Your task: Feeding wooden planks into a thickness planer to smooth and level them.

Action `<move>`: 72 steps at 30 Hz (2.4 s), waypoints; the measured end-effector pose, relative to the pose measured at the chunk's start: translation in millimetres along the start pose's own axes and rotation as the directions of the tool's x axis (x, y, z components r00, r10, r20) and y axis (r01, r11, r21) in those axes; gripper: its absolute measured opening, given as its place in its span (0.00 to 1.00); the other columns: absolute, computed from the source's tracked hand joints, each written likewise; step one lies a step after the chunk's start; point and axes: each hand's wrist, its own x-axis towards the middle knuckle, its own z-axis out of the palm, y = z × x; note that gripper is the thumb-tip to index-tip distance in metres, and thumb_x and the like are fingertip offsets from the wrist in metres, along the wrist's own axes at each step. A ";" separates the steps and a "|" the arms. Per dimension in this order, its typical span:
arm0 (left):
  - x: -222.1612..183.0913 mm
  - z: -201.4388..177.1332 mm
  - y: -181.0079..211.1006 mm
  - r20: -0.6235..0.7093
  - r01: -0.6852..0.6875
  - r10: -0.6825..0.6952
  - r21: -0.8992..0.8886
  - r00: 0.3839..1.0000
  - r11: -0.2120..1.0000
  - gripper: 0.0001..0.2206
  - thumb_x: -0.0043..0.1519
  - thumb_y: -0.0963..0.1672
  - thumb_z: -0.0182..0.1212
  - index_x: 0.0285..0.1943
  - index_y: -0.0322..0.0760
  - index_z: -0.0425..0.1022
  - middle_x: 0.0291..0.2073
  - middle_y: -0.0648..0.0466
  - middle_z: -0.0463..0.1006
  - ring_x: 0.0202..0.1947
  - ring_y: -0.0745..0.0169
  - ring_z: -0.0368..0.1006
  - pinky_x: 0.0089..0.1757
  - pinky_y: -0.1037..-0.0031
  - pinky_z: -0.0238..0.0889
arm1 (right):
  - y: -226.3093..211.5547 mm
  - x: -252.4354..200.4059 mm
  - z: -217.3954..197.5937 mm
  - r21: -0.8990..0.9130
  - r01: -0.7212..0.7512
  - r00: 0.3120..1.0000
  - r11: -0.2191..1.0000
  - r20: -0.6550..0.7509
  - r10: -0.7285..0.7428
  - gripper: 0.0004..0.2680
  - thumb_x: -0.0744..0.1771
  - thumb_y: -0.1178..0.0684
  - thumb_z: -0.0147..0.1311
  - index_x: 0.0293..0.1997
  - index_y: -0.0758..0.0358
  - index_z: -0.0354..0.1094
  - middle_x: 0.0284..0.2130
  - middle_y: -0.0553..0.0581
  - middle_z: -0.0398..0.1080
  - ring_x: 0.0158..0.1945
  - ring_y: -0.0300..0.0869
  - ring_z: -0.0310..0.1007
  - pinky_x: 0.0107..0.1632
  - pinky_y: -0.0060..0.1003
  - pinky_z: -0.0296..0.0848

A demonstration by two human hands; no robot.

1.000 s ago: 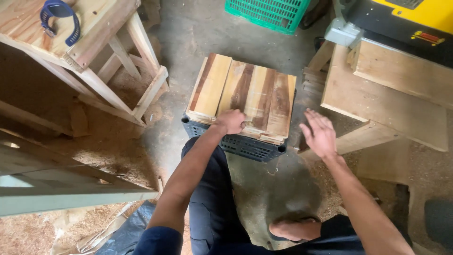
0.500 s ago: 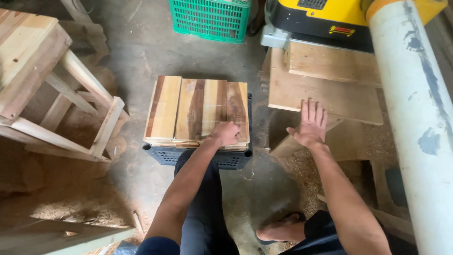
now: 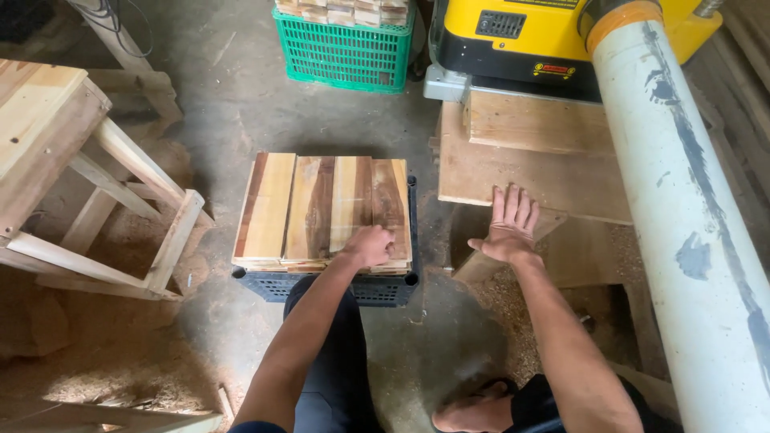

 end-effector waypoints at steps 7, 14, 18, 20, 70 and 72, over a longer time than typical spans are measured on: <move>-9.2 -5.6 -3.5 -0.007 0.031 -0.031 -0.022 0.999 0.999 0.11 0.59 0.46 0.54 0.38 0.44 0.83 0.35 0.48 0.85 0.42 0.42 0.82 0.46 0.53 0.74 | -1.3 -1.1 -4.3 -0.003 -0.005 1.000 1.000 0.025 0.005 0.52 0.58 0.24 0.60 0.78 0.56 0.16 0.76 0.70 0.19 0.77 0.64 0.12 0.72 0.65 0.15; -16.9 -8.2 -4.2 -0.031 0.051 -0.051 -0.021 0.998 0.999 0.13 0.59 0.46 0.52 0.36 0.40 0.84 0.34 0.44 0.85 0.40 0.40 0.82 0.45 0.52 0.74 | -2.6 -2.6 -9.4 0.028 0.001 0.999 1.000 0.044 -0.003 0.53 0.57 0.25 0.62 0.78 0.57 0.16 0.75 0.71 0.18 0.77 0.64 0.12 0.71 0.66 0.16; -21.7 -17.2 -1.4 -0.030 0.054 -0.054 -0.005 0.998 0.999 0.13 0.58 0.47 0.53 0.36 0.39 0.84 0.34 0.43 0.85 0.41 0.40 0.82 0.46 0.52 0.74 | 2.9 2.5 0.1 0.003 0.009 0.999 1.000 0.051 -0.009 0.54 0.56 0.24 0.62 0.78 0.57 0.14 0.75 0.71 0.17 0.77 0.65 0.11 0.71 0.67 0.15; -21.3 -16.8 -1.2 -0.026 0.059 -0.059 -0.004 0.998 0.998 0.14 0.58 0.47 0.52 0.37 0.39 0.84 0.35 0.43 0.85 0.41 0.40 0.82 0.46 0.51 0.74 | 0.7 -0.4 -3.5 0.012 0.007 0.999 1.000 0.052 -0.007 0.54 0.56 0.23 0.62 0.78 0.57 0.14 0.75 0.71 0.18 0.77 0.65 0.11 0.71 0.67 0.16; 13.7 -77.2 117.4 -0.659 -0.259 0.197 0.003 0.726 0.966 0.21 0.68 0.49 0.53 0.69 0.39 0.65 0.63 0.48 0.70 0.63 0.46 0.69 0.58 0.57 0.64 | -4.2 -14.7 -24.4 0.111 0.016 0.980 0.994 -0.197 0.006 0.33 0.67 0.22 0.36 0.78 0.48 0.41 0.75 0.57 0.41 0.77 0.54 0.39 0.75 0.59 0.37; 24.6 -111.5 155.8 -0.644 -0.314 0.217 -0.039 0.733 0.949 0.24 0.68 0.48 0.54 0.71 0.31 0.63 0.66 0.37 0.66 0.70 0.39 0.60 0.64 0.51 0.57 | 15.6 8.6 -2.0 0.162 0.068 0.822 0.984 -0.568 0.036 0.21 0.70 0.28 0.43 0.62 0.46 0.69 0.57 0.47 0.70 0.58 0.46 0.70 0.59 0.49 0.64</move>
